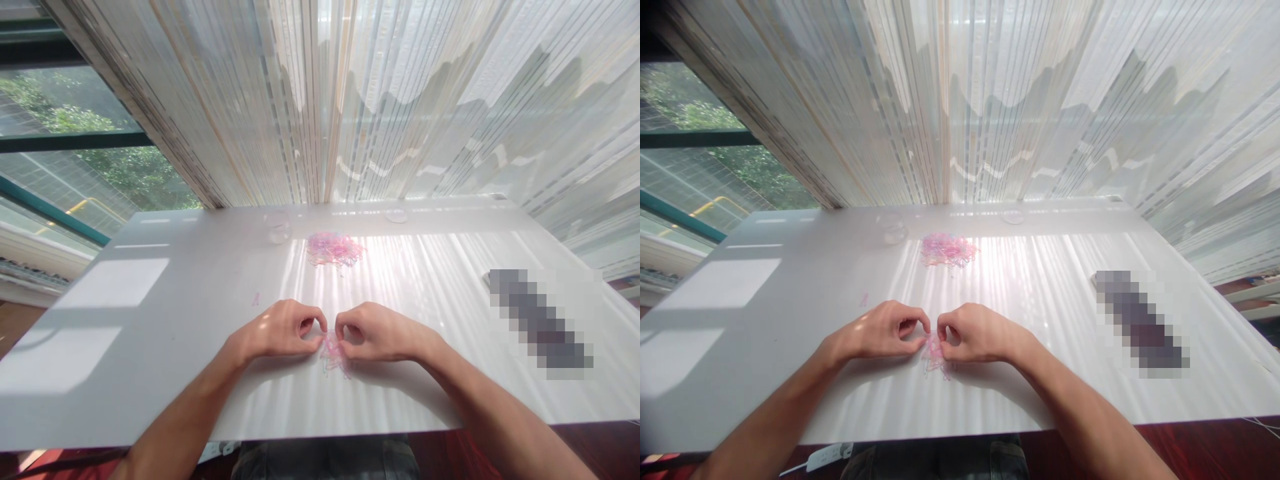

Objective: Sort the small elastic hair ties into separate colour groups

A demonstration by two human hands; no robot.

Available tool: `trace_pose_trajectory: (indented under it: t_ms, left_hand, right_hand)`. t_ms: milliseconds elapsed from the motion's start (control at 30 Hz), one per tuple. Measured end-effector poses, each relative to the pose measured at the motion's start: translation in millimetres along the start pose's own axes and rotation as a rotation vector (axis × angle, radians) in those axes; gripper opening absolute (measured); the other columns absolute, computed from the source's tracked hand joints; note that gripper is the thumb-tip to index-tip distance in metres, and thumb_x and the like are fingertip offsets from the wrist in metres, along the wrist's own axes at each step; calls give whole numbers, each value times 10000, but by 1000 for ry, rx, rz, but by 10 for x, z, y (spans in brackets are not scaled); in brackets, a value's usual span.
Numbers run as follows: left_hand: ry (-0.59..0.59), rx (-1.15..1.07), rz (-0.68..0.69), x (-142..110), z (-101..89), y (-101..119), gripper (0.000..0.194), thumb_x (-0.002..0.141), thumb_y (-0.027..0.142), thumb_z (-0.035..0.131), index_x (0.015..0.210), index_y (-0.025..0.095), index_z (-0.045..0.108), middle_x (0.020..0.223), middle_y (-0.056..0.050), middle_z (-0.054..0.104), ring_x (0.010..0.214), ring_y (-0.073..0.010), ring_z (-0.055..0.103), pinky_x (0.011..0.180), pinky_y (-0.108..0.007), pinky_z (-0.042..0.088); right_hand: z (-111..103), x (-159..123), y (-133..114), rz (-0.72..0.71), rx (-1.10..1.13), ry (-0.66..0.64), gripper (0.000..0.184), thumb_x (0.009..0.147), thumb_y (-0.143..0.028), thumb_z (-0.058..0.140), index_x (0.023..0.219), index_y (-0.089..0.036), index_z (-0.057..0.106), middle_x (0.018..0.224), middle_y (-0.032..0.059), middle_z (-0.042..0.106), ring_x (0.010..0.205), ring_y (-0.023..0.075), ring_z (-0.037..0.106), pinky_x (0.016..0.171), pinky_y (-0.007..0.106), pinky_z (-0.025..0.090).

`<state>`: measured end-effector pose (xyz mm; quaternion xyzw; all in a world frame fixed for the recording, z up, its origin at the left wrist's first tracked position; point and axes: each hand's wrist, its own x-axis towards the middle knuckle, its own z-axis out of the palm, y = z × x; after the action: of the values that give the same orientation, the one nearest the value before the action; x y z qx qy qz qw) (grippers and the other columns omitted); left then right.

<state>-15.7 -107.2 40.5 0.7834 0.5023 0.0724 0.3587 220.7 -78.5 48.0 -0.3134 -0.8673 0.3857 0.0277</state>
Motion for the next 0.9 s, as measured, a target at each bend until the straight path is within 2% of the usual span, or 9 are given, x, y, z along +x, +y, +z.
trace_pose_trajectory:
  t_ms: [267, 433, 533, 700, 900]
  left_hand:
    - [53, -8, 24, 3, 25, -43, 178, 803, 266, 660, 926, 215, 776, 529, 100, 387, 491, -78, 349, 538, -226, 313]
    - [197, -3, 58, 32, 70, -65, 248, 858, 374, 687, 1030, 223, 783, 535, 109, 333, 497, -83, 315, 531, -226, 294]
    - [285, 14, 72, 53, 97, -110, 231, 898, 369, 649, 988, 222, 801, 539, 96, 336, 504, -88, 311, 529, -234, 281]
    - [307, 31, 100, 50, 73, -152, 244, 908, 339, 623, 993, 212, 813, 546, 89, 351, 508, -87, 311, 537, -238, 279]
    - [336, 40, 112, 20, 19, -151, 249, 922, 320, 599, 955, 207, 818, 549, 84, 348, 512, -88, 314, 551, -238, 292]
  right_hand:
    - [-75, 6, 62, 17, 66, 54, 73, 785, -113, 680, 784, -183, 660, 594, -88, 467, 545, 68, 403, 564, 226, 312]
    - [-5, 61, 164, -30, 15, 240, 78, 837, -118, 652, 870, -183, 679, 587, -95, 429, 546, 75, 402, 570, 222, 311]
    - [59, 109, 240, -91, -3, 327, 61, 859, -145, 635, 885, -182, 675, 604, -88, 441, 548, 77, 401, 565, 220, 309]
    - [119, 159, 294, -150, 51, 430, 53, 879, -199, 610, 872, -193, 663, 597, -81, 452, 538, 83, 389, 543, 214, 307]
    - [159, 192, 290, -150, 56, 450, 64, 882, -203, 603, 867, -197, 665, 590, -81, 452, 532, 84, 397, 543, 213, 318]
